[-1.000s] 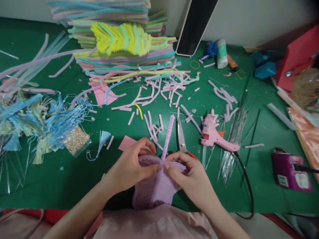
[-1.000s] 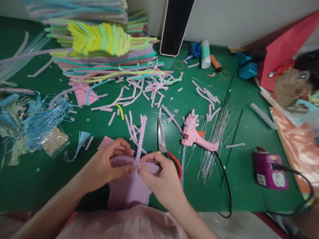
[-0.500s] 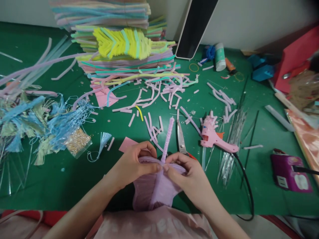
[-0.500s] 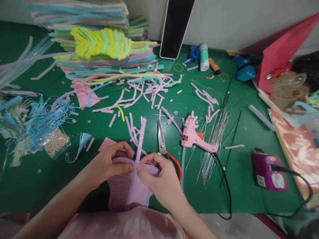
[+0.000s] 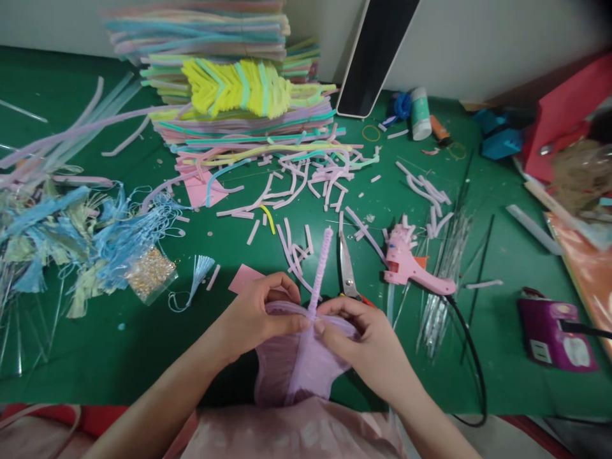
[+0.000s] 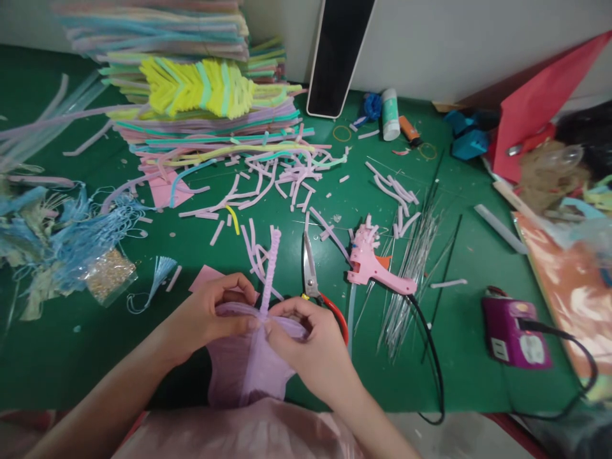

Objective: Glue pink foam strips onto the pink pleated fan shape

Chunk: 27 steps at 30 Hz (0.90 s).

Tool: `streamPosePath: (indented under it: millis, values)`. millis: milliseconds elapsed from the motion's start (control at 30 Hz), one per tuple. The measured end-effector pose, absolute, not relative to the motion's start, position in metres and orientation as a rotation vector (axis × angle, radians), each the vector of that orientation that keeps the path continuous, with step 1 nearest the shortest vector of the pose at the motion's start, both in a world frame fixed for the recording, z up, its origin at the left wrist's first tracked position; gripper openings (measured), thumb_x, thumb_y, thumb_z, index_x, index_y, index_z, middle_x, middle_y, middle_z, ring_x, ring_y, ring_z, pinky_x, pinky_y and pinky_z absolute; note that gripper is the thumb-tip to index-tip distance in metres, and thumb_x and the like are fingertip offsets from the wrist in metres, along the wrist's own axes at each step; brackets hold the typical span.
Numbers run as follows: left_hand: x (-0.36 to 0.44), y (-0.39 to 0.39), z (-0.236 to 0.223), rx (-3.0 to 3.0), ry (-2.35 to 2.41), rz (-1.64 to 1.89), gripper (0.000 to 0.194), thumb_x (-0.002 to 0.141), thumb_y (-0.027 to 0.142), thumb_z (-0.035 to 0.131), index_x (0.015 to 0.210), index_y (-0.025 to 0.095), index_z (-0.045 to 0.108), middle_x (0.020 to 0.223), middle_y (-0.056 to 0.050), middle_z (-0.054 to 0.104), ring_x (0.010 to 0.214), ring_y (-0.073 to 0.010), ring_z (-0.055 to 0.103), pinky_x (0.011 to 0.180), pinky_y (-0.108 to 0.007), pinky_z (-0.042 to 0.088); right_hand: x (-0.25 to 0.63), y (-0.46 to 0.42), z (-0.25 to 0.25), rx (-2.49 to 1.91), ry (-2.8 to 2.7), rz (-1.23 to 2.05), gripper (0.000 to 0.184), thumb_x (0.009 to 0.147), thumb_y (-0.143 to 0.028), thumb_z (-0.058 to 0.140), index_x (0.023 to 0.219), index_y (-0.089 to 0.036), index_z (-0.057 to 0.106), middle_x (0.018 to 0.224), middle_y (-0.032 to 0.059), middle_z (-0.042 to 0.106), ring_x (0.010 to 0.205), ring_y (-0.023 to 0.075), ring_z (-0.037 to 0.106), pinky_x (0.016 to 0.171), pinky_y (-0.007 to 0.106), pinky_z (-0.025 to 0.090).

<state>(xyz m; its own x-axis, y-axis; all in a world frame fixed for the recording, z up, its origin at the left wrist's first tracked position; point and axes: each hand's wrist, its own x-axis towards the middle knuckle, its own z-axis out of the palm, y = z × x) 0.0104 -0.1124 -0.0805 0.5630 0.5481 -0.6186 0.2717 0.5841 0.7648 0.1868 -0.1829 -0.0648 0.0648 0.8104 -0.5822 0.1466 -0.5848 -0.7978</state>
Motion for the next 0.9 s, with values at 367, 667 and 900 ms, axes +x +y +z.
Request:
streamPosePath:
  millis: [367, 667, 900]
  values:
    - [0.015, -0.103, -0.07, 1.17, 0.975, 0.065, 0.024, 0.07, 0.037, 0.074, 0.081, 0.016, 0.067, 0.08, 0.001, 0.065, 0.078, -0.0161, 0.059, 0.072, -0.025, 0.045, 0.193, -0.183, -0.062, -1.775, -1.175, 1.478, 0.013, 0.073, -0.029, 0.064, 0.081, -0.02, 0.069, 0.073, 0.0018, 0.069, 0.064, 0.0138, 0.062, 0.053, 0.021, 0.047]
    - [0.016, -0.108, -0.075, 1.076, 1.016, 0.104, 0.021, 0.066, 0.031, 0.076, 0.078, 0.016, 0.067, 0.075, 0.002, 0.063, 0.074, -0.0141, 0.055, 0.069, -0.024, 0.042, 0.204, -0.19, -0.066, -1.814, -1.308, 1.306, 0.009, 0.077, -0.029, 0.062, 0.08, -0.021, 0.066, 0.07, 0.0012, 0.065, 0.059, 0.0131, 0.056, 0.051, 0.023, 0.043]
    - [0.018, -0.109, -0.074, 1.09, 1.034, 0.109, 0.019, 0.067, 0.03, 0.074, 0.077, 0.016, 0.066, 0.074, 0.003, 0.062, 0.073, -0.0137, 0.055, 0.069, -0.025, 0.042, 0.197, -0.186, -0.059, -1.845, -1.262, 1.339, 0.005, 0.074, -0.024, 0.06, 0.076, -0.02, 0.06, 0.067, -0.0016, 0.059, 0.053, 0.0095, 0.05, 0.045, 0.02, 0.036]
